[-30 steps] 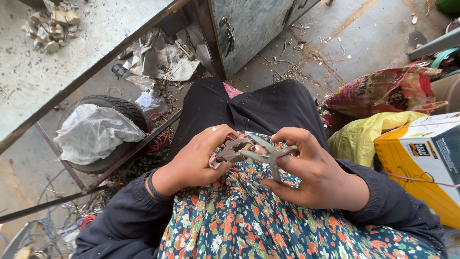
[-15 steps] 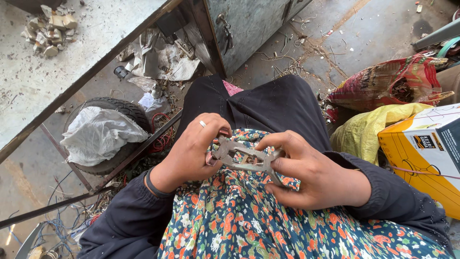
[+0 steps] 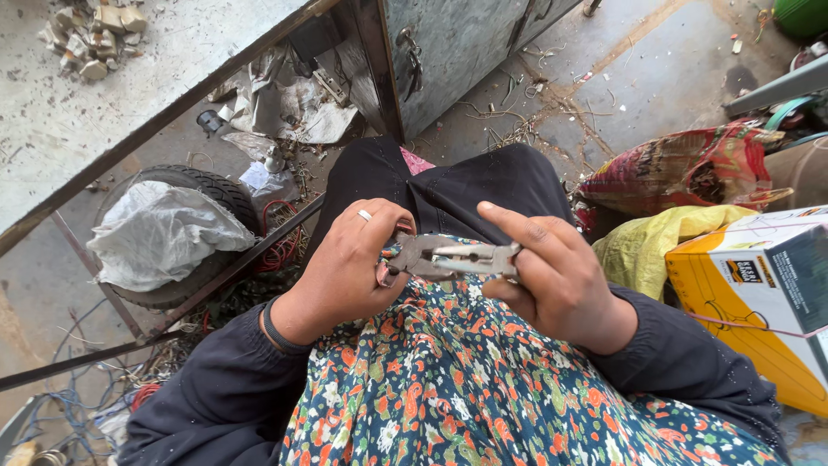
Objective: The person uses two pliers to strip and twist the ends of a short wire segment. They repeatedly grip, pull, and rotate the wire to expose and compact the strands.
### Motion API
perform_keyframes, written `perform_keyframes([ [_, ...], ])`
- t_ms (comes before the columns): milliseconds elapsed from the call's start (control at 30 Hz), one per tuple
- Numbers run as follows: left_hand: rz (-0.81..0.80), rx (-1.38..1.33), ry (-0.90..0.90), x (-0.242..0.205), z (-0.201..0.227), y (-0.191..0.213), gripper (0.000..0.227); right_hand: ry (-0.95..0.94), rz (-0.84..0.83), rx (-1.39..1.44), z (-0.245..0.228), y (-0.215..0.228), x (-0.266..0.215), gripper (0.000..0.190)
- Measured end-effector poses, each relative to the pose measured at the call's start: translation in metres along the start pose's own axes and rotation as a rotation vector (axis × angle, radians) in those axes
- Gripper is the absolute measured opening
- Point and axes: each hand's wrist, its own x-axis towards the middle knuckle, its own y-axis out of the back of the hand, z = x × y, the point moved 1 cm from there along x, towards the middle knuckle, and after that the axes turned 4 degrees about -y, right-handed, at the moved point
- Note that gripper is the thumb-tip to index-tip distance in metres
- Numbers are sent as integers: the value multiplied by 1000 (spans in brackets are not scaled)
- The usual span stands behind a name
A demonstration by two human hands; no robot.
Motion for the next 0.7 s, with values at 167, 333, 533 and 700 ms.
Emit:
perform_keyframes([
  [167, -81, -120, 49, -2, -2, -9, 38, -11, -14, 34, 12, 0, 2, 32],
  [333, -240, -290, 123, -1, -2, -15, 29, -11, -28, 59, 23, -2, 0, 29],
  [533, -414, -516, 220, 0, 5, -19, 19, 15, -19, 124, 32, -4, -2, 31],
  [700, -512, -686, 267, 2, 4, -18, 17, 36, -11, 118, 39, 0, 1, 33],
])
